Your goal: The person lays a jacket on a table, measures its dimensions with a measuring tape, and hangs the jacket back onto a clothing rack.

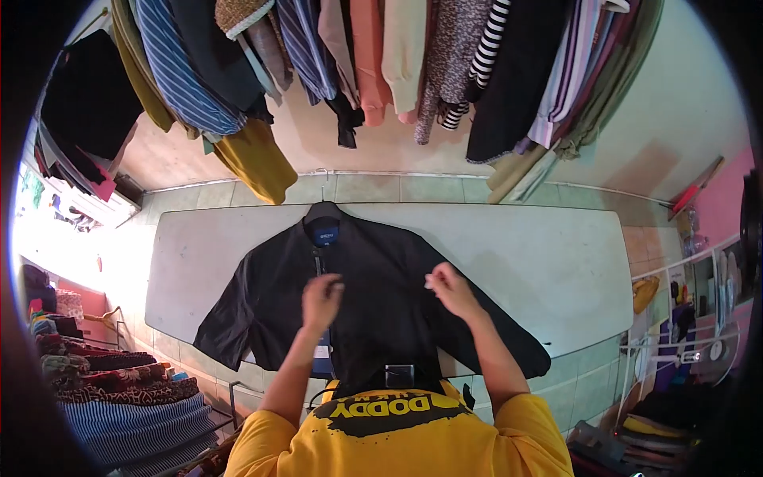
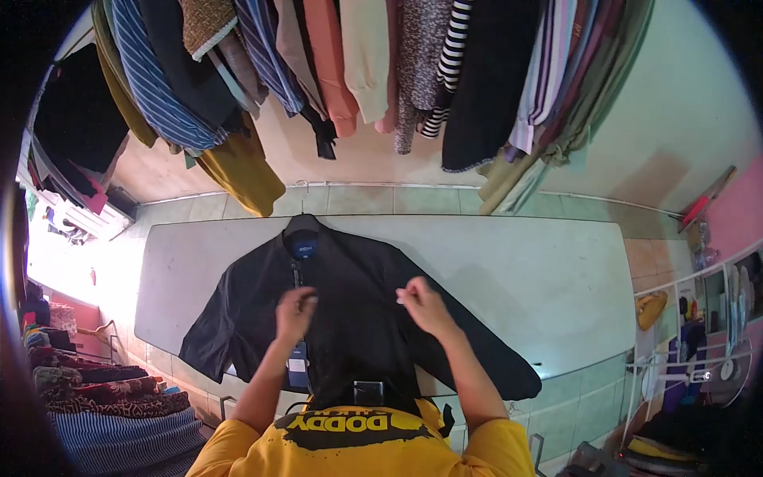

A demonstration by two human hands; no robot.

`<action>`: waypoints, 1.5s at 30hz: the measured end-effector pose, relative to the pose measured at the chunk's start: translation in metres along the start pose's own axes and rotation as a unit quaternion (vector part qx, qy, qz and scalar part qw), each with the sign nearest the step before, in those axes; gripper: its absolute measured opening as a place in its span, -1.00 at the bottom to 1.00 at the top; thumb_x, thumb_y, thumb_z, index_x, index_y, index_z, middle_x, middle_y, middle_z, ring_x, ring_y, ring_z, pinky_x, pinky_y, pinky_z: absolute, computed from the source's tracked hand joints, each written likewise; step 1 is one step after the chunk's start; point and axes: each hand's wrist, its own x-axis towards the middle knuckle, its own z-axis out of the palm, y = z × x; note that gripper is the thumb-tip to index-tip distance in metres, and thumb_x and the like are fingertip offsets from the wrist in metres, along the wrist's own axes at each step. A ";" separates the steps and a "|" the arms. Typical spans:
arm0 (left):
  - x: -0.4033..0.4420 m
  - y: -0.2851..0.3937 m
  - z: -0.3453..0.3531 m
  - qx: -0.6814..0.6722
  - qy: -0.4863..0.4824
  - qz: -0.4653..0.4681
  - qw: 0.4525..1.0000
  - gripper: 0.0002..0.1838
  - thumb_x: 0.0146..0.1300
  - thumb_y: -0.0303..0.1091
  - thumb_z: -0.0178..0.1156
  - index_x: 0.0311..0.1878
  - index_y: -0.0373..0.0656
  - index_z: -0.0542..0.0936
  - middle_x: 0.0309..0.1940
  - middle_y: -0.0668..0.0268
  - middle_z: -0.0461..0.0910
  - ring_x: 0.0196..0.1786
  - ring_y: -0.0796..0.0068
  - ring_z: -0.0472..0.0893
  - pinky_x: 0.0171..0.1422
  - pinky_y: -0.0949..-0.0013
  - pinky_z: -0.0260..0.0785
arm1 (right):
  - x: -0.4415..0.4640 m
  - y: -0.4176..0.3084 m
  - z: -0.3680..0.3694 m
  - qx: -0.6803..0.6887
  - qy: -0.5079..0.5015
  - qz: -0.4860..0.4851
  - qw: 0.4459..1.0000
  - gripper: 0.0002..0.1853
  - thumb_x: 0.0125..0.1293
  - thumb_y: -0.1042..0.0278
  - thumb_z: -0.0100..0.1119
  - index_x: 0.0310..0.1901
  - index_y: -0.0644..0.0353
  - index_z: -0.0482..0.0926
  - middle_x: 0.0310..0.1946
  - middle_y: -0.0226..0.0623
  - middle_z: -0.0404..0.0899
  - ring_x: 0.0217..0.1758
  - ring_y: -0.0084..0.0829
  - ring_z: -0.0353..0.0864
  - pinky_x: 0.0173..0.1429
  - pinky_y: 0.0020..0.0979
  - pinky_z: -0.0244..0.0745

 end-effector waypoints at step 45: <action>0.160 -0.059 0.086 -0.204 0.123 -0.202 0.950 -0.85 0.05 -0.36 0.29 -0.36 -0.24 0.63 -0.50 0.37 0.63 -0.46 0.68 0.54 -0.30 0.57 0.34 | 0.151 0.035 -0.009 -0.182 0.053 0.017 0.982 -0.76 -0.01 0.17 0.32 -0.37 0.13 0.65 -0.43 -0.30 0.50 -0.38 -0.42 0.56 -0.24 -0.47 0.44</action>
